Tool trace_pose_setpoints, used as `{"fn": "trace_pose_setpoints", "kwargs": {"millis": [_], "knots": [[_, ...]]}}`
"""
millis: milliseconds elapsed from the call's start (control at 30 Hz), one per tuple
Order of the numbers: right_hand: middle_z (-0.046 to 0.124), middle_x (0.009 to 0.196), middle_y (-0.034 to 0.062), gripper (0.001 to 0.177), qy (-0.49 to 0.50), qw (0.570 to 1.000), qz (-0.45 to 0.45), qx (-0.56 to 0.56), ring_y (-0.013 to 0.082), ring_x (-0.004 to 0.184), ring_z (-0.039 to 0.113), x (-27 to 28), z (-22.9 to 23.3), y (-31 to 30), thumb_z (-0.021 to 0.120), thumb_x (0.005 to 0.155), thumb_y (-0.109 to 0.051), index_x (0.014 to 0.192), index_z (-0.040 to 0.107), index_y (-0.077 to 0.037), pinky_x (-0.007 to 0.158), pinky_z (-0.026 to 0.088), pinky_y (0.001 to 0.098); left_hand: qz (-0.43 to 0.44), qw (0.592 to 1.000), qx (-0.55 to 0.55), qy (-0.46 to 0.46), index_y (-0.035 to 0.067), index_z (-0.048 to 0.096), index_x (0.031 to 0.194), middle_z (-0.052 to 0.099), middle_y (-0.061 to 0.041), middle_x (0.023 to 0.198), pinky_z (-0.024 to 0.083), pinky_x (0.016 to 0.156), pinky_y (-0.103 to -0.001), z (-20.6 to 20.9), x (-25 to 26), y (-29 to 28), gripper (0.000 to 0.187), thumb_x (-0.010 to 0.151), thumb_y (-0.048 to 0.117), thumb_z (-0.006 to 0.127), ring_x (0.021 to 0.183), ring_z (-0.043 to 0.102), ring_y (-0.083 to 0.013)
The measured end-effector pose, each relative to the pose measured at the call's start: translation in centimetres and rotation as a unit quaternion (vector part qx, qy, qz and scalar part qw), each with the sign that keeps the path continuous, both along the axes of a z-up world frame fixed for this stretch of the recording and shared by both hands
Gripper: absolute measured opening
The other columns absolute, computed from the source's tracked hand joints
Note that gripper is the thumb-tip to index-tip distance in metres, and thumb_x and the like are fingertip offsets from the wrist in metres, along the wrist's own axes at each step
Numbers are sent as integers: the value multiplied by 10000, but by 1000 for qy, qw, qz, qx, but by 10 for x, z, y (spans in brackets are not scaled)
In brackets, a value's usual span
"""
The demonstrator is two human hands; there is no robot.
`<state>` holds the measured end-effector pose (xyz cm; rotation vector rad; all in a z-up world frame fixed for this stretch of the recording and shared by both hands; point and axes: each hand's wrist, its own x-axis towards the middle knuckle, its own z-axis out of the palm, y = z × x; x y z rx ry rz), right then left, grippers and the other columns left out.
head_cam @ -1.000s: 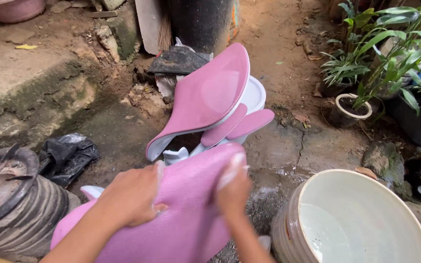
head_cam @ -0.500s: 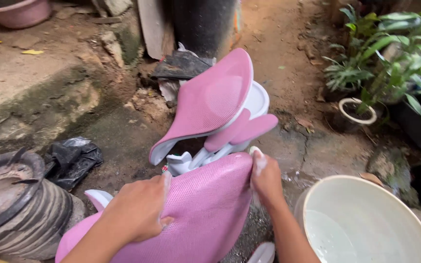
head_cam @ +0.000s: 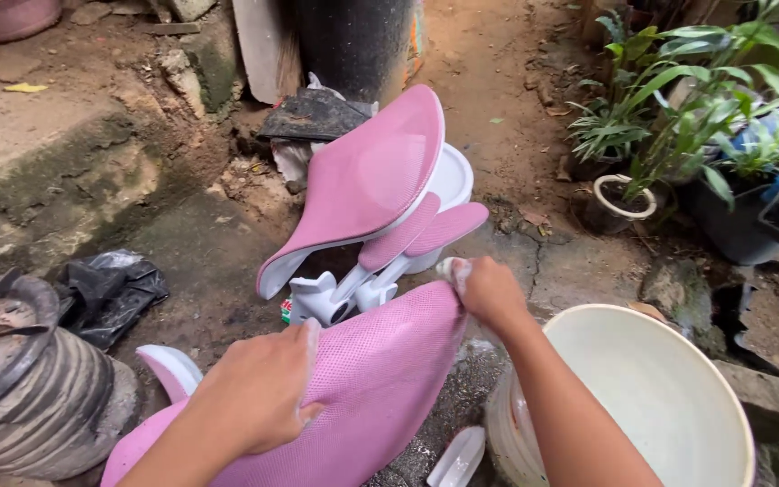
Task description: Scrubbing a pink chair cushion with soapy water and a cloth in an outdoor backyard setting.
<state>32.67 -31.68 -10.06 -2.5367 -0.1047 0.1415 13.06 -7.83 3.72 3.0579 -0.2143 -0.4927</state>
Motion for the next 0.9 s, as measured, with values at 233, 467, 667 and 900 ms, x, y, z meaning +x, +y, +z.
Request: {"fn": "trace_pose_setpoints", "kwargs": {"millis": [233,467,667,900], "knots": [[729,786,265,493,-108,988,115,-1,456,774,720,-109,52,67,465,1023,-452,951,732,-43,764,556,576,32,998,37,25,-23,454,1301,622,-184,1214,535,937,-455,3,-5,4,770,790,422,821,1130,642,-356],[736,821,263,588,-13,1000,17,9,449,773,743,-39,34,5,368,1056,-458,933,737,-17,800,576,539,17,1000,19,11,-74,412,1324,631,-193,1194,547,934,-438,8,-7,-11,828,772,371,838,1110,660,-348],[730,953,271,538,-29,992,3,-119,453,887,715,-26,53,15,422,1009,-441,993,759,-22,860,556,547,-19,1000,10,-7,-81,356,1433,629,-202,1131,553,890,-440,5,-19,-23,951,750,351,857,1036,670,-345],[696,713,232,339,-203,961,184,-25,428,670,706,-153,52,79,523,975,-346,898,666,-48,615,556,567,11,998,-21,-53,18,551,1161,680,-142,1116,552,897,-460,-8,-17,-5,566,761,308,827,1066,677,-340]]}}
